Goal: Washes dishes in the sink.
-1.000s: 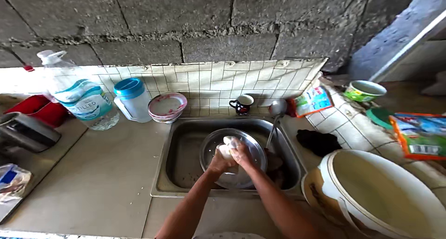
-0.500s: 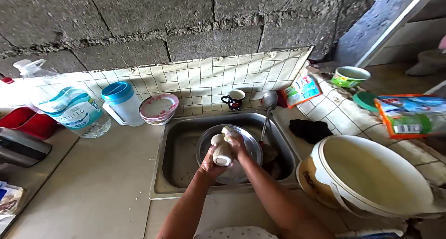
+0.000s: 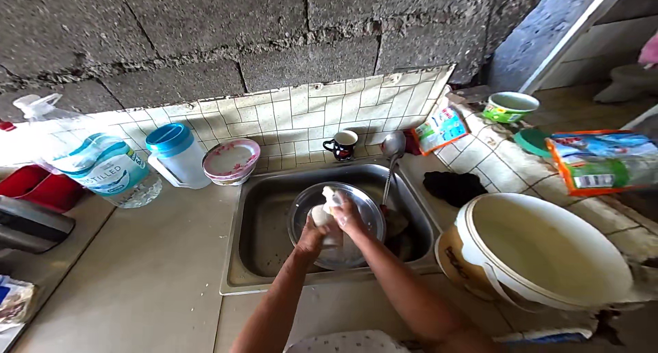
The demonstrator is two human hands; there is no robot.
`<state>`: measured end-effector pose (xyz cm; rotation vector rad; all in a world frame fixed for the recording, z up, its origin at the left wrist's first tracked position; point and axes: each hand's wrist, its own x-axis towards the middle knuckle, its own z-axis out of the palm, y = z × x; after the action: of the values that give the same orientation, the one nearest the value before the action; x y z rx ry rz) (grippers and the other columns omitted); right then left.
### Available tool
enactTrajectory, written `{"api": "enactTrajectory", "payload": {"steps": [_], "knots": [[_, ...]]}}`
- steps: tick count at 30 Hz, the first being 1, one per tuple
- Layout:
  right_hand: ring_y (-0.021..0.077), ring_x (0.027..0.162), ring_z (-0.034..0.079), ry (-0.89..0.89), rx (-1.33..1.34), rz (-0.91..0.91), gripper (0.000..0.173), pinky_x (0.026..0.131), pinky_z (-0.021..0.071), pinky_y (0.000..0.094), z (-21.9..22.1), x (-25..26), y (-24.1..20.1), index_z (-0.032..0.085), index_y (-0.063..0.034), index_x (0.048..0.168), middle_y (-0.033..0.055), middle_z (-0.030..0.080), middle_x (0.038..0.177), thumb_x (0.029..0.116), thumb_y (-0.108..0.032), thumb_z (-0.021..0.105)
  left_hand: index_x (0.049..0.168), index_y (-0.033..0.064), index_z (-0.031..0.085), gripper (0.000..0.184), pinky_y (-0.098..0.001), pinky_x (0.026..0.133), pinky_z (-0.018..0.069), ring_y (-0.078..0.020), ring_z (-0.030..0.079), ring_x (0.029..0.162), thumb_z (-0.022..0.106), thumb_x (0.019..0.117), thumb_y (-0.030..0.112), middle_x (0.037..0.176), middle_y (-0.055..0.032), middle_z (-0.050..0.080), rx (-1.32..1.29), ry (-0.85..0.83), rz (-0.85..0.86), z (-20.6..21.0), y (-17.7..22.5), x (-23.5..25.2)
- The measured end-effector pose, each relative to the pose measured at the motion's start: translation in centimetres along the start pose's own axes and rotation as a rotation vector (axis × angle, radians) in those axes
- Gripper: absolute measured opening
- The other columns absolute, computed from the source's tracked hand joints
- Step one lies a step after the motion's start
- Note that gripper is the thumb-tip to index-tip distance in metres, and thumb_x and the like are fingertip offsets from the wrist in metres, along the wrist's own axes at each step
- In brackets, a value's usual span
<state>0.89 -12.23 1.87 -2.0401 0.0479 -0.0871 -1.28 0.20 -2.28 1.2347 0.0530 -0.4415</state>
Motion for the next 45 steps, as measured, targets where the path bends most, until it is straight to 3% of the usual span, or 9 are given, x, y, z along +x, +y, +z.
{"api": "enactTrajectory", "payload": {"steps": [2,6,9,16,24,30,36,41,45], "knots": [[0.0317,0.128,0.059,0.074,0.076,-0.013,0.038,0.113,0.0428,0.0409,0.9,-0.2,1.1,0.055,0.0114,0.137,0.0282,0.062,0.133,0.1024,-0.003,0.050,0.140,0.0076,0.039,0.041,-0.0366,0.080,0.0579,-0.0176,0.066,0.092,0.035,0.1050,0.029,0.108,-0.0099,0.065,-0.240,-0.001,-0.016,0.6,0.4,0.0],[0.0390,0.131,0.058,-0.205,-0.168,-0.301,0.041,0.114,0.0428,0.0515,2.2,-3.5,0.9,0.062,0.0057,0.136,0.0261,0.063,0.136,0.0963,-0.005,0.060,0.119,0.0102,0.055,0.056,-0.0333,0.076,0.0566,-0.0134,0.066,0.085,0.010,0.1121,0.043,0.092,-0.0042,0.068,-0.381,0.122,-0.017,0.1,0.7,0.6],[0.0383,0.136,0.054,-0.231,-0.060,-0.429,0.040,0.118,0.0376,0.0489,1.5,-2.5,2.1,0.065,0.0072,0.131,0.0266,0.061,0.139,0.0922,-0.002,0.062,0.121,0.0111,0.053,0.055,-0.0340,0.075,0.0581,-0.0142,0.068,0.085,0.009,0.1122,0.043,0.093,-0.0041,0.068,-0.306,0.072,-0.044,-0.3,0.4,0.3],[0.0364,0.145,0.044,-0.147,-0.133,0.027,0.050,0.122,0.0327,0.0466,1.0,-0.9,-1.3,0.041,0.0056,0.153,0.0280,0.046,0.154,0.1051,-0.007,0.047,0.132,0.0099,0.051,0.057,-0.0379,0.080,0.0589,-0.0181,0.069,0.092,0.015,0.1111,0.048,0.104,-0.0084,0.069,-0.334,0.037,-0.088,0.6,0.9,0.7],[0.0410,0.125,0.062,0.050,-0.213,-0.949,0.031,0.107,0.0490,0.0531,3.5,-2.0,6.0,0.075,-0.0059,0.122,0.0218,0.067,0.131,0.0953,-0.013,0.060,0.104,0.0139,0.056,0.053,-0.0287,0.070,0.0577,-0.0101,0.067,0.076,0.010,0.1124,0.037,0.080,0.0000,0.066,-0.523,0.096,0.027,0.6,0.4,0.0],[0.0409,0.103,0.073,-0.056,-0.338,-0.521,0.030,0.091,0.0586,0.0523,1.7,-0.1,6.0,0.068,0.0096,0.120,0.0269,0.072,0.113,0.1007,-0.009,0.056,0.110,0.0105,0.053,0.040,-0.0367,0.072,0.0575,-0.0188,0.066,0.079,0.028,0.1097,0.042,0.088,-0.0069,0.064,-0.602,0.194,-0.152,-0.3,-0.8,2.4],[0.0470,0.149,0.032,-0.403,-0.660,0.240,0.054,0.120,0.0277,0.0616,0.2,4.8,9.6,0.036,0.0057,0.155,0.0314,0.034,0.159,0.1084,-0.021,0.047,0.122,0.0080,0.054,0.032,-0.0309,0.057,0.0551,-0.0165,0.064,0.068,0.040,0.1099,0.034,0.086,-0.0085,0.064,-0.144,0.164,-0.301,-2.9,0.0,0.7],[0.0475,0.148,0.034,-0.653,-0.783,0.464,0.048,0.119,0.0312,0.0616,1.3,1.9,10.3,0.036,0.0119,0.152,0.0321,0.035,0.159,0.1081,-0.007,0.041,0.157,0.0069,0.018,0.081,-0.0410,0.082,0.0574,-0.0265,0.065,0.102,0.068,0.0939,0.003,0.128,-0.0225,0.057,0.259,0.193,-0.275,-4.1,1.5,-0.2],[0.0477,0.139,0.047,-0.748,-0.696,0.389,0.042,0.113,0.0374,0.0626,0.3,2.7,9.7,0.051,0.0118,0.140,0.0333,0.049,0.147,0.1031,-0.007,0.055,0.158,-0.0002,0.023,0.093,-0.0452,0.102,0.0514,-0.0343,0.060,0.122,0.081,0.0850,0.007,0.141,-0.0302,0.052,0.585,0.187,-0.184,-5.3,2.2,-0.6]]}}
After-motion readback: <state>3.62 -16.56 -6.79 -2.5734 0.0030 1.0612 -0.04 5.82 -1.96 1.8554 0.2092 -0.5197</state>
